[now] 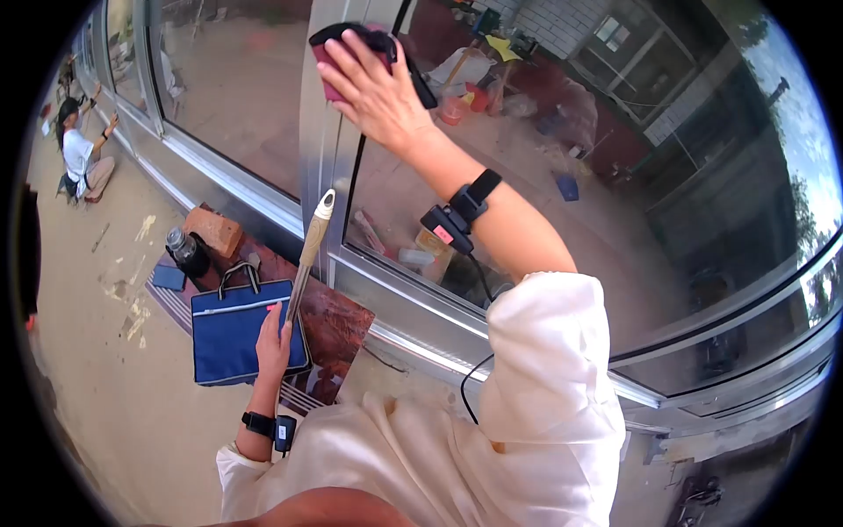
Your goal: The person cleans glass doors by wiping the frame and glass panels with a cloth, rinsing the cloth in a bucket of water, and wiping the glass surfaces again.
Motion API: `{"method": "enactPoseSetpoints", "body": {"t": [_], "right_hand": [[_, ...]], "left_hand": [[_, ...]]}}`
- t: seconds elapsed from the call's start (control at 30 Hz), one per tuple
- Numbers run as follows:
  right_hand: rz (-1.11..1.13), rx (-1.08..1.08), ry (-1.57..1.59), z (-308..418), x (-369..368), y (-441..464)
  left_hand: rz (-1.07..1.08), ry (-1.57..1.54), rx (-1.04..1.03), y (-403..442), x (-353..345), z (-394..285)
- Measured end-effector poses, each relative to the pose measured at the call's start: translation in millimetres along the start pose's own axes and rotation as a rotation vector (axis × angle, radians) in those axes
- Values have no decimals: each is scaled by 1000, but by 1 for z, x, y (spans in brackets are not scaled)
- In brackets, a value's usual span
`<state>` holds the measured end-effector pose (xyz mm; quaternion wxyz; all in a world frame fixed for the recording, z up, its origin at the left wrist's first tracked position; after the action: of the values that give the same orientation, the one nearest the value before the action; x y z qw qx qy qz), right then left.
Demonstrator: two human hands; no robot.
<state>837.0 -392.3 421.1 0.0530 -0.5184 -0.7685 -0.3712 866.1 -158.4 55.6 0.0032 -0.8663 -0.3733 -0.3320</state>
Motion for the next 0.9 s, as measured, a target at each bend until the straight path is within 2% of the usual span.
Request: {"method": "enactPoseSetpoints", "body": {"t": [0.13, 0.27, 0.4, 0.57, 0.73, 0.8, 0.9], "right_hand": [[3, 30, 131, 12, 2, -55], [12, -207, 24, -65, 64, -118], [-85, -485, -289, -164, 164, -208], [-244, -831, -573, -265, 279, -383], [-369, -1223, -594, -290, 324, -550], [-380, -1222, -578, -290, 329, -569], [-277, -987, -577, -315, 342, -538]], "left_hand": [[50, 25, -9, 1, -8, -15], [51, 82, -71, 0, -20, -16], [-147, 86, -111, 4, -8, -39], [-287, 113, -269, 24, -9, -115], [-242, 86, -445, 27, -40, -237], [-263, 53, -493, 18, -51, -266], [-260, -36, -618, 6, -60, -298]]}}
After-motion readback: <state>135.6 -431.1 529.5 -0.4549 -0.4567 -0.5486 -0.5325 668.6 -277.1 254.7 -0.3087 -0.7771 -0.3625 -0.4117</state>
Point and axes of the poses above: each hand's wrist, its own y-axis towards the middle knuckle, its own x-axis out of the back of the hand, z = x × y, the point moved 8 cm from there along y, towards the middle knuckle, and after that the axes turned 4 degrees about x, right-handed, at the moved point
